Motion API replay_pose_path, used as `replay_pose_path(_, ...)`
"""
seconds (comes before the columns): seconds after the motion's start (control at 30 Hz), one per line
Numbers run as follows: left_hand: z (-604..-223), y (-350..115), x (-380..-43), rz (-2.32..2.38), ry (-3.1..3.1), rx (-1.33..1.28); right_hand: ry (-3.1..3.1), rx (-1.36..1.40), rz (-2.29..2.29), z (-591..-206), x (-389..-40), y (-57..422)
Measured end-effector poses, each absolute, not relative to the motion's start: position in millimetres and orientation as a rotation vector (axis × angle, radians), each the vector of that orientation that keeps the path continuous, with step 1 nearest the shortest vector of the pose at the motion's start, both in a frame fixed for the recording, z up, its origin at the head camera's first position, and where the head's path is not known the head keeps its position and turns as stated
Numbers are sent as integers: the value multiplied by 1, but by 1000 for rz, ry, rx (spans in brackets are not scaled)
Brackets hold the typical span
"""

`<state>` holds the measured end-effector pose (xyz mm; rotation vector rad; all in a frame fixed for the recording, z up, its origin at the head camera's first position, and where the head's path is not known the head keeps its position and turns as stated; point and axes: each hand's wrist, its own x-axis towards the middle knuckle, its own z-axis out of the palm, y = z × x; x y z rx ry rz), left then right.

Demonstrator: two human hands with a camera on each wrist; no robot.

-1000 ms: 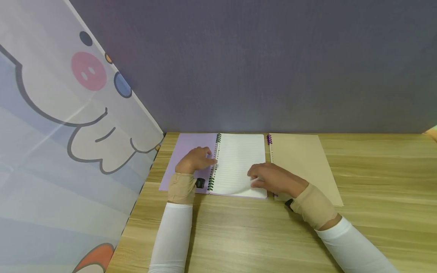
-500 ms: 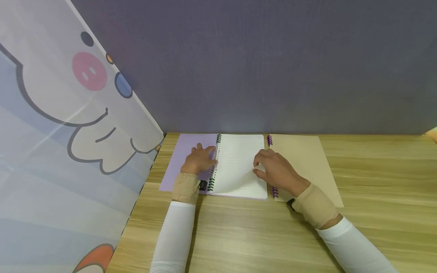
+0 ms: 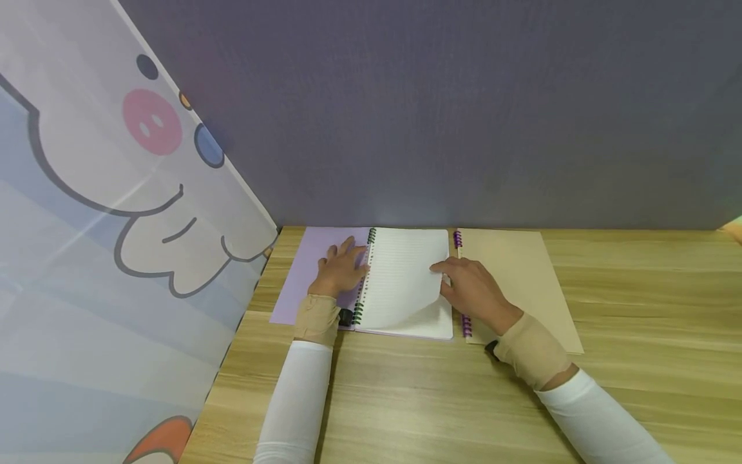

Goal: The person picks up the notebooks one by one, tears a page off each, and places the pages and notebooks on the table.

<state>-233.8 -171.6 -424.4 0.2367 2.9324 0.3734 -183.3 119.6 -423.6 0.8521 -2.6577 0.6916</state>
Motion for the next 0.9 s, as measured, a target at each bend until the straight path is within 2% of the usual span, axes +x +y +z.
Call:
replay_pose_path(0.4,-430,-170,-237,410,2924,279,-2807,567,1096,-419,-178,115)
replay_pose_path(0.9,-429,-171,-241,369,2897,278,-2773,408,1460,-398,-200,113)
